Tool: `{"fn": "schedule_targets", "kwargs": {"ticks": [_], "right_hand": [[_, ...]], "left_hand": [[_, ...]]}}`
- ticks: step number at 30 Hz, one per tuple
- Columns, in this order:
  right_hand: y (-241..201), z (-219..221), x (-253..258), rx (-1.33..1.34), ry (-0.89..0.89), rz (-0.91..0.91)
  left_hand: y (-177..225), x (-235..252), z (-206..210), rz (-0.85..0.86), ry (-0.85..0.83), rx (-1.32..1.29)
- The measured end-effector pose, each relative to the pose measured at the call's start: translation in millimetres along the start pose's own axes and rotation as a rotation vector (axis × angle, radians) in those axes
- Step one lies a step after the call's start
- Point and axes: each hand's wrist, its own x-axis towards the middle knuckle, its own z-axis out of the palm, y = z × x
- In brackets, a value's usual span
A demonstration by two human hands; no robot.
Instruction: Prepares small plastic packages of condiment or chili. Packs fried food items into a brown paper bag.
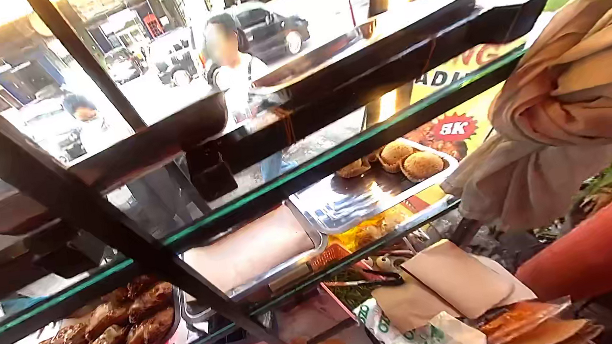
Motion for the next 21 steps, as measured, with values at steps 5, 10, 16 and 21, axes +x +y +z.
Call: {"fn": "schedule_targets", "kwargs": {"ticks": [5, 10, 16, 21], "right_hand": [[-12.5, -1.9, -2.3, -0.212, 0.091, 0.056], [-14.5, 7.6, -0.5, -0.132, 0.25, 0.039], [0.1, 2.6, -11.3, 0.283, 0.129, -0.148], [10.5, 4.5, -21.4, 0.289, 0.166, -0.32]], "left_hand": [[-12.3, -4.7, 11.8, 0.08, -0.025, 0.063], [-7.5, 0.2, 0.0, -0.073, -0.301, -0.099], [-14.8, -4.5, 13.4, -0.277, -0.178, -0.718], [-19.6, -6.4, 11.0, -0.341, -0.165, -0.923]]}}
